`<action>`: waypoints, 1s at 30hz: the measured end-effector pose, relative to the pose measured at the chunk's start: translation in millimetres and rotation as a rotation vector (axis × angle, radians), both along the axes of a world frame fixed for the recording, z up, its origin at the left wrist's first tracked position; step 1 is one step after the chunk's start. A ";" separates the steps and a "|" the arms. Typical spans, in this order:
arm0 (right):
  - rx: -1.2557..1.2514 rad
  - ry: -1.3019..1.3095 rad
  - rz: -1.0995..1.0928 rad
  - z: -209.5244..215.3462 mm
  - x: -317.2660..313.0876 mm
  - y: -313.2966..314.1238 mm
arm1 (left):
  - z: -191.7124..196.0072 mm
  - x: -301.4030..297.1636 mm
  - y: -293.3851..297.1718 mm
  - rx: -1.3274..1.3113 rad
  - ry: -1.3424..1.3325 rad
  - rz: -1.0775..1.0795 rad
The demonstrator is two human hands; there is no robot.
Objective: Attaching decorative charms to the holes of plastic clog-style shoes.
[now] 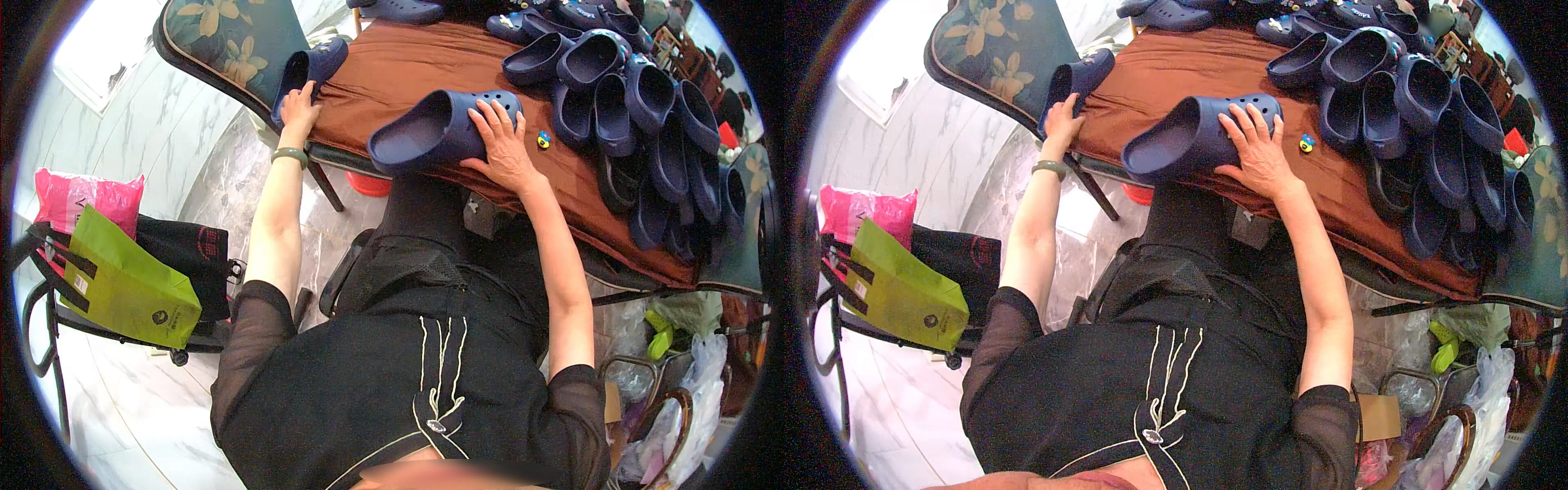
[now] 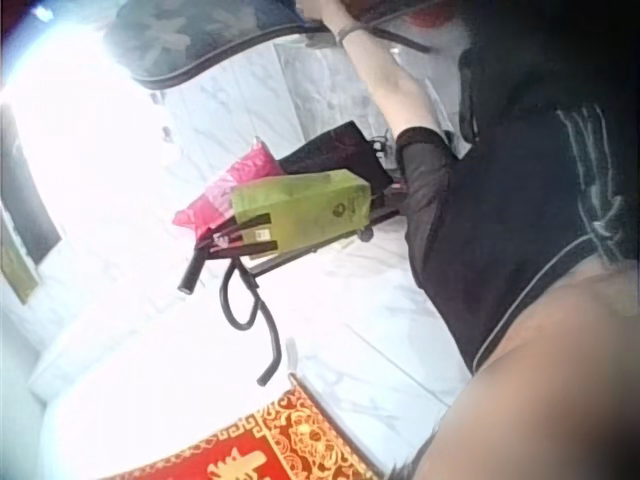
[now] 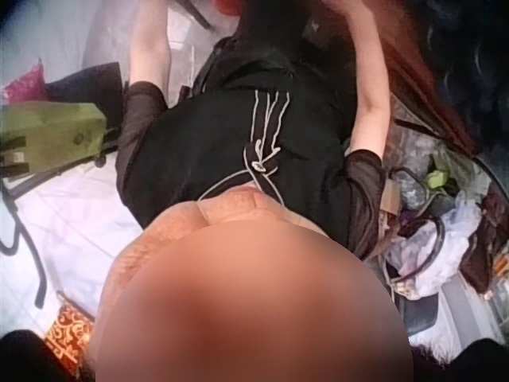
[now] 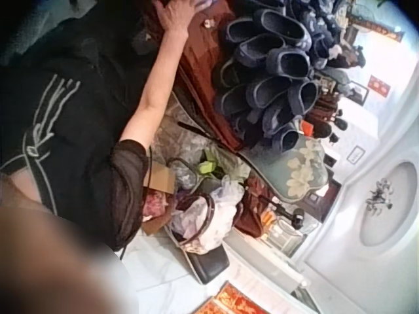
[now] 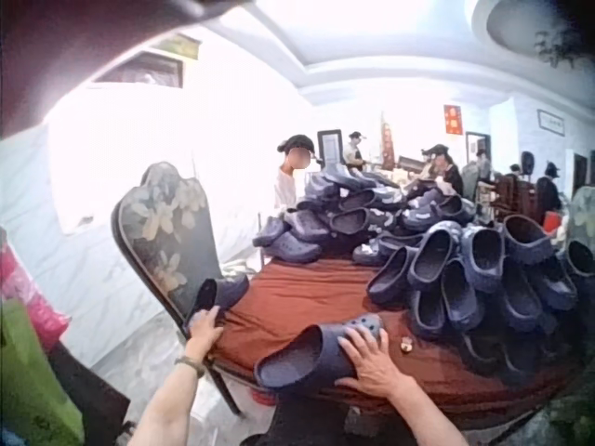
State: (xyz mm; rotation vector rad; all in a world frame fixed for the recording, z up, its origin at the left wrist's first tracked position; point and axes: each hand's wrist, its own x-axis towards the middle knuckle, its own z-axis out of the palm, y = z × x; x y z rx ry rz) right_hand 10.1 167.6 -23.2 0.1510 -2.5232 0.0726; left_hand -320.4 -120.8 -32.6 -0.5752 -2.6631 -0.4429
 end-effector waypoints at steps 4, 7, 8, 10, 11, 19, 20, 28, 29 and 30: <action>-0.020 -0.011 -0.143 -11.1 -27.7 -17.6 | -12.1 20.6 -6.9 -0.040 0.154 -0.143; -0.030 -0.006 -0.205 -19.1 -55.2 -27.5 | -11.8 37.1 -23.4 0.223 0.140 -0.193; -0.041 0.010 -0.217 -26.0 -66.0 -25.0 | -6.5 43.2 -27.9 0.267 -0.022 -0.153; -0.045 0.030 -0.269 -22.1 -85.2 -34.8 | -4.6 33.0 -53.9 0.097 -0.034 -0.124; -0.046 0.038 -0.333 -25.0 -93.7 -34.0 | 7.8 31.3 -53.9 -0.075 -0.272 -0.126; 0.103 0.070 -0.486 -21.6 -134.7 -30.8 | -1.0 35.5 -48.4 -0.009 -0.001 -0.065; 0.083 0.093 -0.390 -25.7 -131.1 -14.8 | -2.0 38.1 -41.6 -0.008 -0.003 -0.079; -0.118 -0.288 -0.511 -18.1 -70.2 69.2 | 19.3 102.1 -37.8 0.684 -0.017 -0.283; -0.124 -0.193 -0.501 -25.1 -62.2 83.5 | 26.7 118.8 -29.1 0.759 -0.110 -0.426; -0.124 -0.098 -0.472 -28.7 -58.1 91.9 | 30.8 133.4 -24.1 0.837 -0.195 -0.552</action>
